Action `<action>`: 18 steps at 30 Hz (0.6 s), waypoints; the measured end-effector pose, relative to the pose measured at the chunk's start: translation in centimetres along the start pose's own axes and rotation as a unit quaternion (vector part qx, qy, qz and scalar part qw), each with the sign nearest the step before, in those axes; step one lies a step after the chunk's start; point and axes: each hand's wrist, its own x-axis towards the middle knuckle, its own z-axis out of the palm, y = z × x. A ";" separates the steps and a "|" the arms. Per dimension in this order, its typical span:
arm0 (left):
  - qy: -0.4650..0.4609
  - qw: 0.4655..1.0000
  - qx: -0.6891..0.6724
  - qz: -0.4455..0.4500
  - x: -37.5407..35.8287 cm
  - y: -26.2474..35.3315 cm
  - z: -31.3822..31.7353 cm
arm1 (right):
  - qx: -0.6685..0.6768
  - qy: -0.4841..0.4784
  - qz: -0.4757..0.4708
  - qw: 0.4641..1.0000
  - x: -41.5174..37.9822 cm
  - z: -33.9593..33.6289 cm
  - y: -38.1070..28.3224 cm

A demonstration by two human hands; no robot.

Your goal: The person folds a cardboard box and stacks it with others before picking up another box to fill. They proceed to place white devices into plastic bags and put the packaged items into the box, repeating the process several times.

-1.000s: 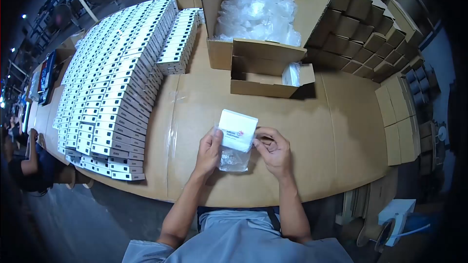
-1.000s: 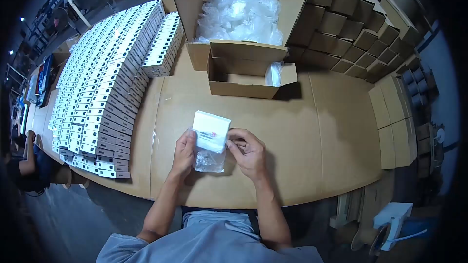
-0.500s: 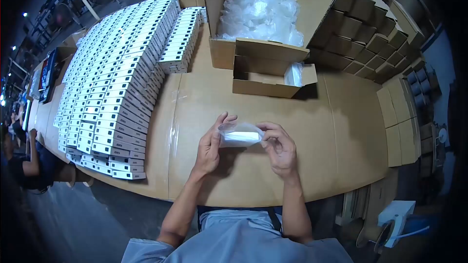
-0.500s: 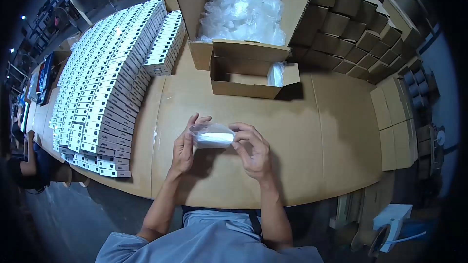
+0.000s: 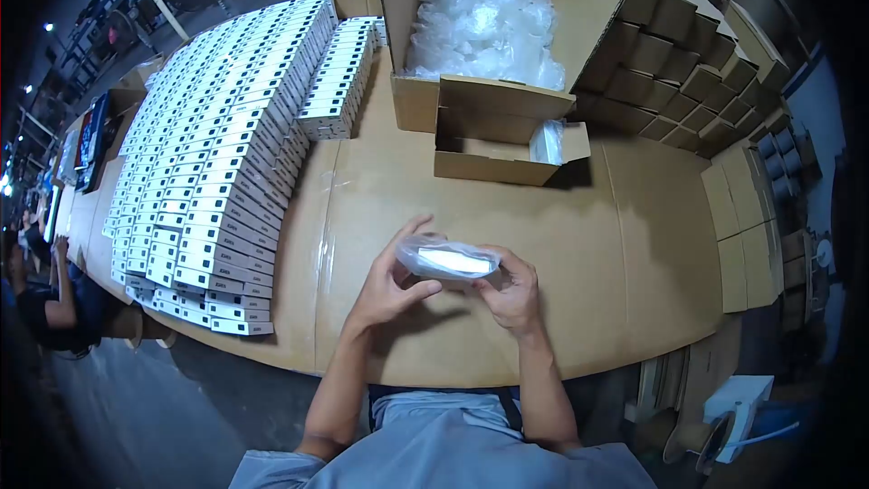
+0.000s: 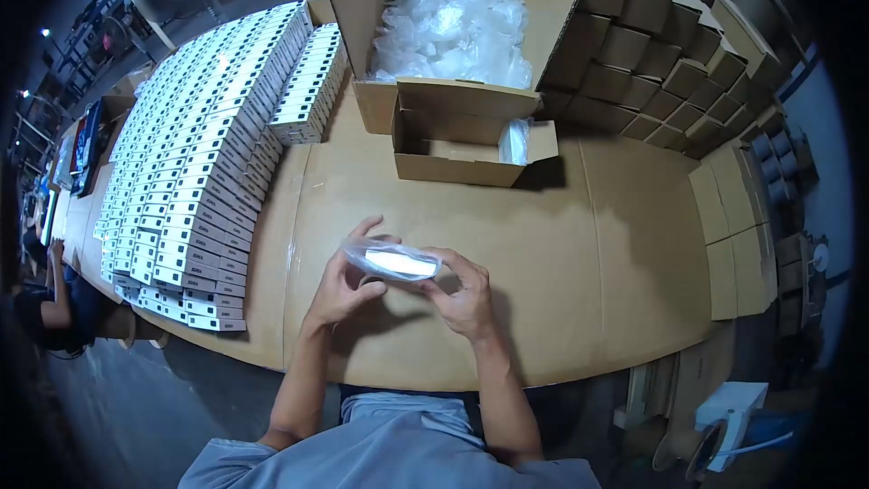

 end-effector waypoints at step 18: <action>0.213 0.970 -0.064 -0.098 -0.9 -1.4 2.3 | 0.023 -0.060 -0.088 0.994 -0.4 -0.5 -2.3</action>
